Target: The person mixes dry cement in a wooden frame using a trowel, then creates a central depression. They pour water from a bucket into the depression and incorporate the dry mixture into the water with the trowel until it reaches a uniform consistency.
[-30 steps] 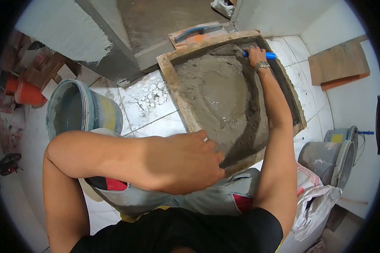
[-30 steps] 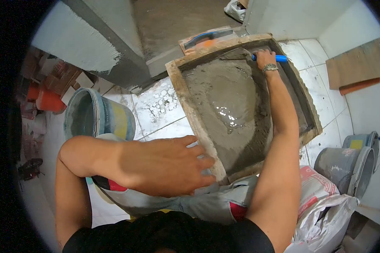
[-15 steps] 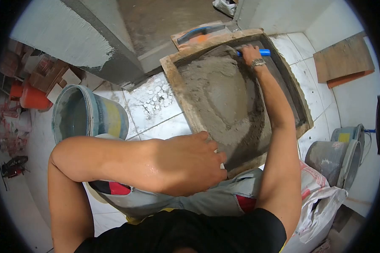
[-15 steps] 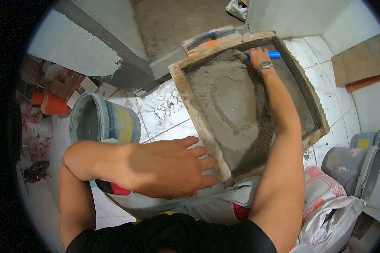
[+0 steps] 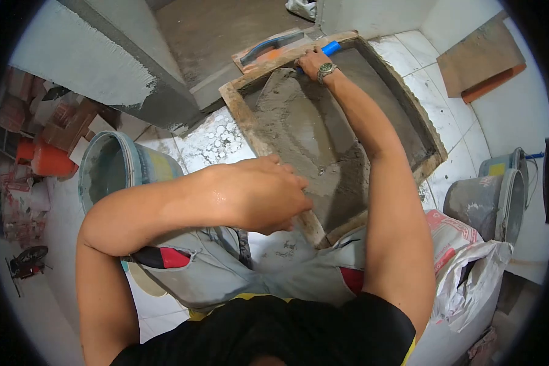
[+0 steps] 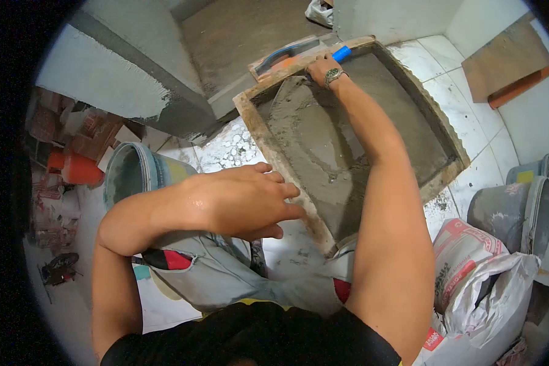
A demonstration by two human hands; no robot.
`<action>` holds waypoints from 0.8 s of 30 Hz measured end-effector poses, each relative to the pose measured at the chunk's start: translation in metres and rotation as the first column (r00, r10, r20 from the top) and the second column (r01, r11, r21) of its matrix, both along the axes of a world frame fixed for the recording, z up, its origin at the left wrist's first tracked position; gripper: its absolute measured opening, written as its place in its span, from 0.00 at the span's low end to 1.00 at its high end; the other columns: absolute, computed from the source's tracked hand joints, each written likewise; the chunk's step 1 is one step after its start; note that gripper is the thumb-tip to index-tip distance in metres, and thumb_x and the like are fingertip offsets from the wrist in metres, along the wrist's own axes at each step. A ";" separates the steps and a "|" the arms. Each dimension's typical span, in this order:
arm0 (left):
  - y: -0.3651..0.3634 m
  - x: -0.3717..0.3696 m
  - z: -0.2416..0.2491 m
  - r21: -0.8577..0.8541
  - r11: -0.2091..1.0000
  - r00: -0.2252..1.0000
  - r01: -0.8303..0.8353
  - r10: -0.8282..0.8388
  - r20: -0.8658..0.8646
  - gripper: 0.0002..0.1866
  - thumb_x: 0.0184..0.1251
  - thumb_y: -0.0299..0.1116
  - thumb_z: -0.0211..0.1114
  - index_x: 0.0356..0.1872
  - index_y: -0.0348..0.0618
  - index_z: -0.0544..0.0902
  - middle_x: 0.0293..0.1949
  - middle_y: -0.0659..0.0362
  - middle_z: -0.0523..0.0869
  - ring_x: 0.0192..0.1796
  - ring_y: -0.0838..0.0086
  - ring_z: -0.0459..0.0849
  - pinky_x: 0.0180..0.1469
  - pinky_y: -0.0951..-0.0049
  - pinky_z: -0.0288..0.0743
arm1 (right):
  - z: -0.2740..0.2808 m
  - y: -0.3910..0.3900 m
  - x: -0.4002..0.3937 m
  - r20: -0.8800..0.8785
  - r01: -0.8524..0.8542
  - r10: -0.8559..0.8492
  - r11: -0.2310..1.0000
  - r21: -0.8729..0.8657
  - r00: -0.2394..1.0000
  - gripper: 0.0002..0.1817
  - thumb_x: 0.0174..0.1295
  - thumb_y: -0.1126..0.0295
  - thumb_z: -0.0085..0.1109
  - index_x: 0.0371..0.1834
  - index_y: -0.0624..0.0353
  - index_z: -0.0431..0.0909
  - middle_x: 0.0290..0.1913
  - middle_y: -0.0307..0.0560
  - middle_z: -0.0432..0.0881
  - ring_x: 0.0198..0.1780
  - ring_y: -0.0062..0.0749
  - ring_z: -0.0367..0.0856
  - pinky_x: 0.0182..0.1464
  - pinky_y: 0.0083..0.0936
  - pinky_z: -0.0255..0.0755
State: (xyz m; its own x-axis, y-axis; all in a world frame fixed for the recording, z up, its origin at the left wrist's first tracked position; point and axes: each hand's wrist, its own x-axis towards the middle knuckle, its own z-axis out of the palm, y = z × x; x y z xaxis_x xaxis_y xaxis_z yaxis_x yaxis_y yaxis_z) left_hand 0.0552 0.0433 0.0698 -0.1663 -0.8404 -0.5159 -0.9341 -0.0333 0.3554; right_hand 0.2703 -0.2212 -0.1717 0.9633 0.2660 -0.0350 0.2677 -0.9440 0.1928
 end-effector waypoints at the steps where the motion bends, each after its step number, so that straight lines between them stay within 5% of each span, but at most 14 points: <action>1: 0.000 0.000 0.000 0.007 1.000 1.000 -0.009 0.009 0.016 0.21 0.68 0.43 0.61 0.58 0.45 0.76 0.48 0.51 0.80 0.56 0.56 0.79 0.59 0.58 0.71 | 0.002 -0.007 -0.002 0.051 -0.018 0.018 1.000 0.002 0.999 0.16 0.59 0.74 0.53 0.48 0.44 0.83 0.48 0.42 0.85 0.56 0.39 0.78 0.64 0.43 0.63; 7: 0.012 0.001 0.002 -0.061 0.998 0.998 0.025 -0.028 -0.050 0.20 0.68 0.43 0.60 0.55 0.42 0.77 0.48 0.51 0.80 0.54 0.56 0.80 0.59 0.57 0.70 | 0.033 -0.084 -0.033 0.211 -0.025 0.012 0.998 0.058 0.977 0.21 0.53 0.76 0.58 0.51 0.45 0.82 0.50 0.44 0.84 0.58 0.42 0.78 0.64 0.44 0.64; 12: 0.011 0.004 0.007 -0.027 0.999 0.998 0.019 -0.021 -0.058 0.18 0.68 0.43 0.60 0.51 0.42 0.77 0.46 0.52 0.80 0.54 0.57 0.81 0.60 0.57 0.70 | 0.014 -0.130 -0.055 0.210 0.248 -0.275 0.958 0.147 0.938 0.19 0.59 0.72 0.52 0.51 0.42 0.83 0.51 0.42 0.83 0.57 0.40 0.78 0.62 0.47 0.64; 14: 0.010 0.005 0.008 -0.010 1.000 0.998 0.016 -0.016 -0.058 0.17 0.68 0.43 0.61 0.50 0.42 0.77 0.45 0.52 0.80 0.54 0.57 0.81 0.60 0.56 0.70 | -0.004 -0.134 -0.055 0.160 0.417 -0.412 0.909 0.003 0.897 0.17 0.63 0.69 0.48 0.50 0.41 0.84 0.51 0.41 0.83 0.57 0.40 0.77 0.61 0.49 0.64; 18: 0.007 0.002 0.012 -0.046 0.999 0.997 0.011 -0.014 -0.073 0.17 0.68 0.42 0.61 0.49 0.42 0.78 0.46 0.52 0.80 0.53 0.57 0.81 0.60 0.56 0.69 | -0.038 -0.117 -0.041 0.115 0.444 -0.448 0.894 0.060 0.887 0.17 0.65 0.69 0.47 0.51 0.42 0.83 0.53 0.40 0.83 0.59 0.40 0.77 0.60 0.49 0.64; 24: -0.004 0.001 0.006 -0.029 0.999 0.996 0.036 -0.038 -0.078 0.17 0.68 0.42 0.61 0.51 0.43 0.79 0.45 0.53 0.81 0.53 0.58 0.81 0.57 0.57 0.71 | -0.020 -0.040 -0.025 0.082 0.206 -0.212 0.976 0.077 0.974 0.17 0.64 0.69 0.48 0.53 0.44 0.82 0.52 0.40 0.83 0.58 0.39 0.77 0.59 0.46 0.65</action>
